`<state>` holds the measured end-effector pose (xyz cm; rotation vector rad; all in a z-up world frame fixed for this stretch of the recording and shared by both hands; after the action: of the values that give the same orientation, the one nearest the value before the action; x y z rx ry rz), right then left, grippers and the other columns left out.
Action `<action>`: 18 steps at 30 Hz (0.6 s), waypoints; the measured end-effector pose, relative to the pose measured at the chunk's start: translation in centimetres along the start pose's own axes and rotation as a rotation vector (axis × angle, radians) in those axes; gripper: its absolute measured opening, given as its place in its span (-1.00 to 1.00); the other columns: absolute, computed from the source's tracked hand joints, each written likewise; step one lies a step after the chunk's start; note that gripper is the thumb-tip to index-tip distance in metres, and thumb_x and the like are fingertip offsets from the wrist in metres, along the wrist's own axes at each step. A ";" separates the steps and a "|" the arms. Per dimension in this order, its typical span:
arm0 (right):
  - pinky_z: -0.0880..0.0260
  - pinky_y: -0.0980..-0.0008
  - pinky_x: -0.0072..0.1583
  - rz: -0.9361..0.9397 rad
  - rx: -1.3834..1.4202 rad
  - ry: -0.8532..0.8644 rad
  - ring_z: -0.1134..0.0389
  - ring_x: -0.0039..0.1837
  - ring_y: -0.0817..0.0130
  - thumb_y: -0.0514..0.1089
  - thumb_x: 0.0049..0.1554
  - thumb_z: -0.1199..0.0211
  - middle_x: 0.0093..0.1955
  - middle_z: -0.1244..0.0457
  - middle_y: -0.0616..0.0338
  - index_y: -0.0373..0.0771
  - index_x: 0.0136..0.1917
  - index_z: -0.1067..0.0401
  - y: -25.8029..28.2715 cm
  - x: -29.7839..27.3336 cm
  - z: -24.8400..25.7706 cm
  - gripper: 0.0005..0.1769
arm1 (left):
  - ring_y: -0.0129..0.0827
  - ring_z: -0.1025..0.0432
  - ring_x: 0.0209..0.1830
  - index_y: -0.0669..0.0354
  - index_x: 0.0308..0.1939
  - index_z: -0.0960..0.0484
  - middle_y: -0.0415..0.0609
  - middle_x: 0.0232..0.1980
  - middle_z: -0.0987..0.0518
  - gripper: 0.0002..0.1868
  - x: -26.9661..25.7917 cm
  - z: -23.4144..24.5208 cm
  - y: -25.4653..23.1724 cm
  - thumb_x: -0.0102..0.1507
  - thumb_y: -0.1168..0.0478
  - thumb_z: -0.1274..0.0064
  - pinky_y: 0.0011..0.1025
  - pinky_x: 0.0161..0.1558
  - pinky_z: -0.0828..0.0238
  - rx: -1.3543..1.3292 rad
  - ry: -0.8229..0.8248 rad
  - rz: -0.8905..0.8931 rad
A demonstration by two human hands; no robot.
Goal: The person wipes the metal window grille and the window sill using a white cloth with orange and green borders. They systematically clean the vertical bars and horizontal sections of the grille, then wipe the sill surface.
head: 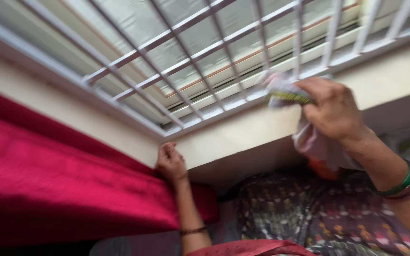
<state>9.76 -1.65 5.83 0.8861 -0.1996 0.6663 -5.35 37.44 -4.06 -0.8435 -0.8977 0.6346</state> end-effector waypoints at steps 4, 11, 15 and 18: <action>-0.30 0.00 0.28 0.208 -0.219 -0.023 -0.33 0.25 -0.08 -0.20 -0.06 -0.31 0.23 -0.30 -0.20 -0.34 0.24 -0.46 0.6 0.0 -8.6 -0.45 | -0.51 -0.18 -0.61 0.32 -0.17 -0.49 -0.10 -0.58 -0.28 -0.63 -1.3 -0.2 2.3 0.58 0.10 0.21 -0.52 -0.48 -0.07 -0.370 -0.216 -0.048; -0.29 0.05 0.26 0.705 -0.003 0.059 -0.31 0.20 0.02 -0.20 -0.04 -0.26 0.10 -0.32 -0.02 -0.29 0.05 -0.48 10.4 4.1 -28.2 -0.65 | -0.14 -0.41 0.24 0.36 0.31 -0.27 0.22 0.23 -0.47 -0.37 -3.1 1.0 -2.0 0.51 -0.19 0.36 -0.29 0.31 -0.34 -0.443 -0.345 -0.458; -0.33 0.09 0.18 0.515 0.158 0.318 -0.26 0.22 -0.08 -0.15 -0.01 -0.33 0.12 -0.28 -0.14 -0.42 0.06 -0.40 15.5 4.3 -31.0 -0.58 | -0.09 -0.30 0.49 0.37 0.46 -0.14 0.28 0.46 -0.37 -0.23 -4.1 4.1 -5.5 0.50 -0.28 0.38 -0.23 0.56 -0.15 -0.433 -0.456 -0.561; -0.37 0.07 0.09 0.635 0.202 0.763 -0.37 0.04 -0.03 -0.22 -0.07 -0.28 -0.06 -0.35 -0.13 -0.34 -0.13 -0.46 15.4 1.6 -28.5 -0.78 | -0.12 -0.40 0.40 0.37 0.39 -0.27 0.22 0.35 -0.47 -0.30 -4.0 7.0 -5.9 0.53 -0.24 0.37 -0.25 0.51 -0.31 -0.376 -0.406 -0.585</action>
<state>-1.44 27.90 -1.43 0.6962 0.2943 1.5884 -12.53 33.75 1.73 -0.7373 -1.5904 0.1171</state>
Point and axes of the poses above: each hand's wrist, its own x-axis towards the middle knuckle, its own z-axis out of the back of the hand, y = z × x, the point moved 2 cm from there along x, towards the middle knuckle
